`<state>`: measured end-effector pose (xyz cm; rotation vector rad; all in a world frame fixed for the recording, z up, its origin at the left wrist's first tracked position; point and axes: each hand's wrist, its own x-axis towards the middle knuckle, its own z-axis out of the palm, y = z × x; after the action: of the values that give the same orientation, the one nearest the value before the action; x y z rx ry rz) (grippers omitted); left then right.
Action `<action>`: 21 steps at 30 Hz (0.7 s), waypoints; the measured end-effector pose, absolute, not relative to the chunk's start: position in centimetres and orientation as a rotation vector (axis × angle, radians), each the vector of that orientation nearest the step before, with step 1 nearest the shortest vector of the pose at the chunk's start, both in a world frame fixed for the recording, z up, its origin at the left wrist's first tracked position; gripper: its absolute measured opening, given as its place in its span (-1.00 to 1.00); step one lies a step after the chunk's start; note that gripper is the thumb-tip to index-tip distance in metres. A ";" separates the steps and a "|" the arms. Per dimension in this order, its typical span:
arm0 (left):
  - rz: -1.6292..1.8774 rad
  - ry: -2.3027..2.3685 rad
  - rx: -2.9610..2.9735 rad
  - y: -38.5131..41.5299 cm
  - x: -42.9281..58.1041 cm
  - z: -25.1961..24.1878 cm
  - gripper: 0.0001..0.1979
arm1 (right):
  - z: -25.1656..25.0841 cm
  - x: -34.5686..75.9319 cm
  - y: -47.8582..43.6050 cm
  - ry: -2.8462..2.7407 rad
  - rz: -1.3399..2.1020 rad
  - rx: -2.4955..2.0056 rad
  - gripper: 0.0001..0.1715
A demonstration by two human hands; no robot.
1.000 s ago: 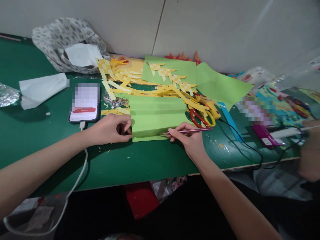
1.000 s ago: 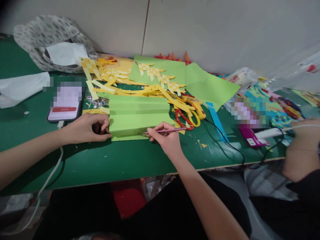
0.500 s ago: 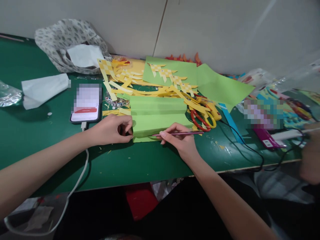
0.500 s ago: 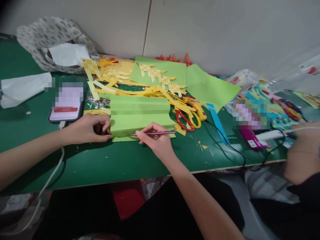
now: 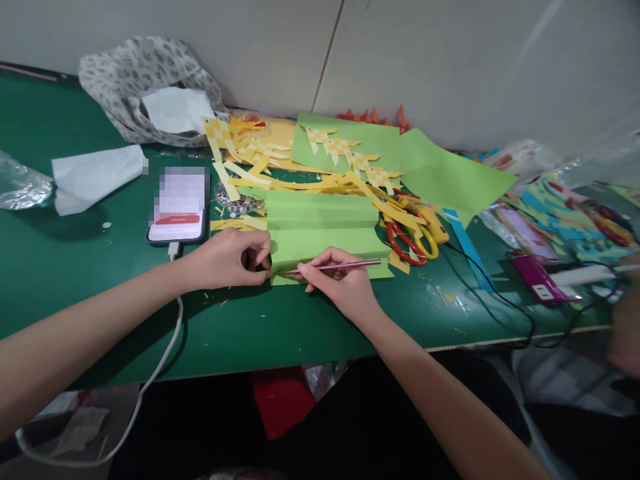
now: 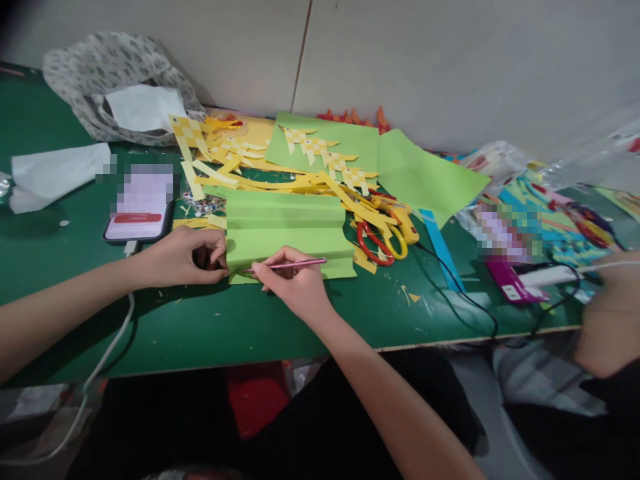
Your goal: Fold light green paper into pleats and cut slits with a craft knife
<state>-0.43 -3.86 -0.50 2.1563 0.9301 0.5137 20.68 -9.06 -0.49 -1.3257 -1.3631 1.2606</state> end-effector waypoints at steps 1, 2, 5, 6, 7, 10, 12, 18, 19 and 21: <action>0.515 0.932 2.158 -3.9 -0.4 -0.5 -0.81 | -0.5 20.8 -9.1 -1.362 1.260 -1.328 -0.73; 0.517 0.933 2.158 -3.9 -0.4 -0.5 -0.81 | -0.5 20.9 -9.1 -1.361 1.256 -1.331 -0.73; 0.507 0.934 2.156 -3.8 -0.4 -0.5 -0.80 | -0.5 21.4 -9.1 -1.359 1.236 -1.354 -0.74; 0.502 0.936 2.157 -3.8 -0.4 -0.5 -0.80 | -0.4 21.6 -9.1 -1.358 1.230 -1.360 -0.74; 0.496 0.938 2.158 -3.9 -0.4 -0.5 -0.80 | -0.4 21.8 -9.2 -1.357 1.225 -1.363 -0.75; 0.496 0.936 2.159 -3.9 -0.4 -0.5 -0.78 | -0.4 22.5 -9.3 -1.349 1.213 -1.363 -0.75; 0.504 0.928 2.158 -3.8 -0.5 -0.6 -0.78 | -0.5 23.0 -9.4 -1.337 1.204 -1.368 -0.75; 0.522 0.920 2.183 -3.8 -0.6 -0.9 -0.76 | -0.8 24.7 -9.5 -1.284 1.153 -1.371 -0.72; 0.523 0.920 2.181 -3.8 -0.6 -0.9 -0.76 | -0.9 24.9 -9.5 -1.280 1.147 -1.366 -0.72; 0.527 0.917 2.178 -3.8 -0.6 -0.9 -0.76 | -1.0 25.2 -9.5 -1.278 1.141 -1.354 -0.72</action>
<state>-0.58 -3.76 -0.94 2.1785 0.9172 0.5268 25.20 -9.49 -0.99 -1.3541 -1.2776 1.1415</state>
